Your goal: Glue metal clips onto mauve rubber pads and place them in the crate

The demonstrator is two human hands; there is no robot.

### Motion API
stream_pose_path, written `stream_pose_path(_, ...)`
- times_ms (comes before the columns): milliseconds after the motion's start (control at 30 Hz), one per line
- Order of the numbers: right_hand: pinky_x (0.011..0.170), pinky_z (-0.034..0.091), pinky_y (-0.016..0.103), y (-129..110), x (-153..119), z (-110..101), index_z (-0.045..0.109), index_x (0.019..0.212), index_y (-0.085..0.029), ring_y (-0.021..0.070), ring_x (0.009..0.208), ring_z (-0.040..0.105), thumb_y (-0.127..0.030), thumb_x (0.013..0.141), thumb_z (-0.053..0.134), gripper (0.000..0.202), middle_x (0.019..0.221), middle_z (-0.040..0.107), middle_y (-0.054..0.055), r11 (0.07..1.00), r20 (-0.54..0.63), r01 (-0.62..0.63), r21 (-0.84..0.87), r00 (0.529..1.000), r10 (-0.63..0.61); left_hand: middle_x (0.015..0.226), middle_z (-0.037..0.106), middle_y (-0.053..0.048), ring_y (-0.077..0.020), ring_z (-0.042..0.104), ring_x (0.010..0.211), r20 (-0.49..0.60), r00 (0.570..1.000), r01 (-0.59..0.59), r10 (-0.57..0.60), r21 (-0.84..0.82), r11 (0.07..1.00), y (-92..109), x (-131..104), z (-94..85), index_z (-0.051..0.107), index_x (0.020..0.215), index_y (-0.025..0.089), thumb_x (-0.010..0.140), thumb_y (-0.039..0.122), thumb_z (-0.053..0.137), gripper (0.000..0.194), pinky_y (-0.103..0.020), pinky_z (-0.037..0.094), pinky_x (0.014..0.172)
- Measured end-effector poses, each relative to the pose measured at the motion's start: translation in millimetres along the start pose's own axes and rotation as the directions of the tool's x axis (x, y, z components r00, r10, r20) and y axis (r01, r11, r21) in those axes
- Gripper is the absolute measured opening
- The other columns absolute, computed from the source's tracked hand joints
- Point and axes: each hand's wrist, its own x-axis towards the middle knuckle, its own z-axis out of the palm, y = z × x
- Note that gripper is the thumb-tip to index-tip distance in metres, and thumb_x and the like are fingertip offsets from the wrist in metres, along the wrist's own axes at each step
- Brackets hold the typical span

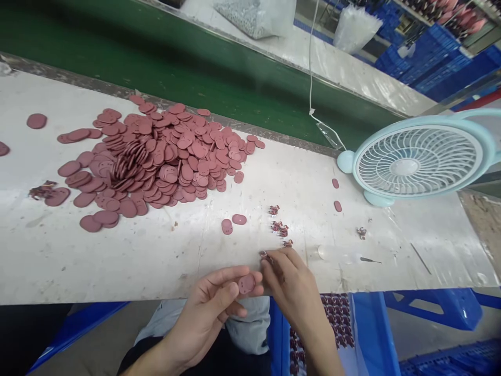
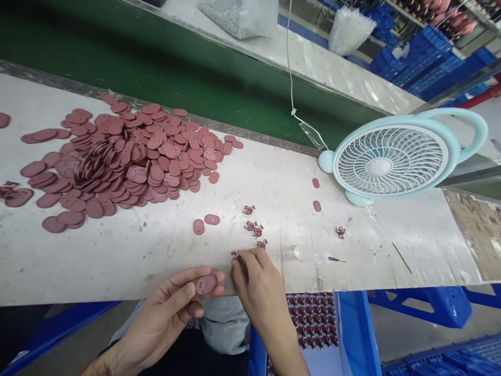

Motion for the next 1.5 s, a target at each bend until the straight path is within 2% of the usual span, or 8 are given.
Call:
stream_pose_path(133, 0.064, 0.054, 0.03, -5.4, -7.5, -6.5, 0.069, 0.097, -0.023, 0.0176, 0.072, 0.063, -0.031, 0.098, 0.065, 0.009, 0.089, 0.066, 0.002, 0.964, -0.018, -0.126, 0.235, 0.991, 0.134, 0.115, 0.081, -0.013, -0.023, 0.078, 0.102, 0.018, 0.998, -0.058, 0.057, 0.039, 0.998, -1.3, 0.9, -0.4, 0.08, 0.108, 0.02, 0.089, 0.029, 0.077, 0.021, -0.017, 0.059, 0.067)
stream_pose_path(233, 0.06, 0.057, 0.024, -12.6, -21.3, -12.5, 0.071, 0.098, -0.026, 0.016, 0.07, 0.068, -0.031, 0.093, 0.073, 0.007, 0.083, 0.07, 0.0, 0.815, -0.005, -0.172, 0.554, 0.978, 0.21, 0.121, 0.079, -0.012, -0.0257, 0.075, 0.111, 0.049, 0.991, -0.128, 0.122, 0.151, 0.98, -4.4, 1.2, -1.6, 0.08, 0.11, 0.023, 0.09, 0.03, 0.076, 0.022, -0.021, 0.061, 0.072)
stream_pose_path(300, 0.062, 0.06, 0.023, -20.1, -29.1, -13.6, 0.074, 0.099, -0.028, 0.0161, 0.072, 0.071, -0.026, 0.091, 0.075, 0.009, 0.085, 0.074, 0.0, 0.739, 0.012, -0.133, 0.661, 0.986, 0.167, 0.124, 0.078, -0.01, -0.0251, 0.074, 0.113, 0.058, 0.986, -0.163, 0.155, 0.216, 0.963, -6.1, 0.2, -0.9, 0.079, 0.111, 0.025, 0.09, 0.029, 0.076, 0.022, -0.022, 0.062, 0.074)
stream_pose_path(600, 0.067, 0.063, 0.022, -36.3, -34.7, -10.9, 0.078, 0.1, -0.031, 0.0164, 0.078, 0.075, -0.017, 0.091, 0.075, 0.017, 0.09, 0.078, 0.001, 0.792, -0.058, -0.007, 0.611, 0.997, 0.053, 0.124, 0.079, -0.007, -0.0202, 0.074, 0.112, 0.082, 0.978, -0.203, 0.189, 0.217, 0.955, -6.2, -5.5, 3.7, 0.079, 0.11, 0.027, 0.087, 0.025, 0.08, 0.023, -0.026, 0.06, 0.095)
stream_pose_path(833, 0.067, 0.062, 0.022, -36.1, -33.2, -17.1, 0.077, 0.1, -0.029, 0.0158, 0.078, 0.075, -0.019, 0.092, 0.074, 0.013, 0.092, 0.078, 0.002, 0.805, -0.016, -0.014, 0.593, 0.999, 0.029, 0.118, 0.08, -0.009, -0.0218, 0.076, 0.103, 0.045, 0.991, -0.134, 0.128, 0.159, 0.978, -9.4, -1.9, 3.0, 0.076, 0.099, 0.022, 0.081, 0.028, 0.085, 0.02, -0.028, 0.061, 0.083)
stream_pose_path(1000, 0.063, 0.062, 0.022, -36.6, -33.1, -13.1, 0.076, 0.098, -0.026, 0.0159, 0.073, 0.074, -0.023, 0.092, 0.075, 0.007, 0.093, 0.078, 0.003, 0.738, 0.036, -0.092, 0.669, 0.995, 0.091, 0.095, 0.082, -0.008, -0.0181, 0.075, 0.087, 0.025, 0.988, -0.157, 0.155, 0.209, 0.965, -10.8, -2.0, 4.0, 0.075, 0.073, 0.017, 0.081, 0.03, 0.085, 0.019, -0.025, 0.058, 0.078)
stream_pose_path(1267, 0.076, 0.063, 0.024, -31.0, -33.6, -5.7, 0.075, 0.1, -0.026, 0.0173, 0.085, 0.075, -0.025, 0.095, 0.073, 0.005, 0.096, 0.077, 0.003, 0.608, 0.109, -0.172, 0.775, 0.984, 0.14, 0.069, 0.074, -0.004, -0.0264, 0.072, 0.114, 0.017, 0.976, -0.216, 0.218, 0.237, 0.947, -15.9, 0.5, 1.8, 0.078, 0.073, 0.02, 0.085, 0.027, 0.081, 0.014, -0.03, 0.056, 0.093)
stream_pose_path(1500, 0.075, 0.063, 0.027, -31.8, -33.7, -1.6, 0.073, 0.101, -0.025, 0.0186, 0.085, 0.075, -0.024, 0.095, 0.073, 0.005, 0.096, 0.076, 0.004, 0.544, 0.111, -0.158, 0.824, 0.987, 0.118, 0.078, 0.077, -0.006, -0.0279, 0.067, 0.125, 0.012, 0.966, -0.252, 0.258, 0.254, 0.934, -20.2, 0.2, 0.1, 0.078, 0.075, 0.021, 0.088, 0.025, 0.077, 0.014, -0.033, 0.056, 0.098)
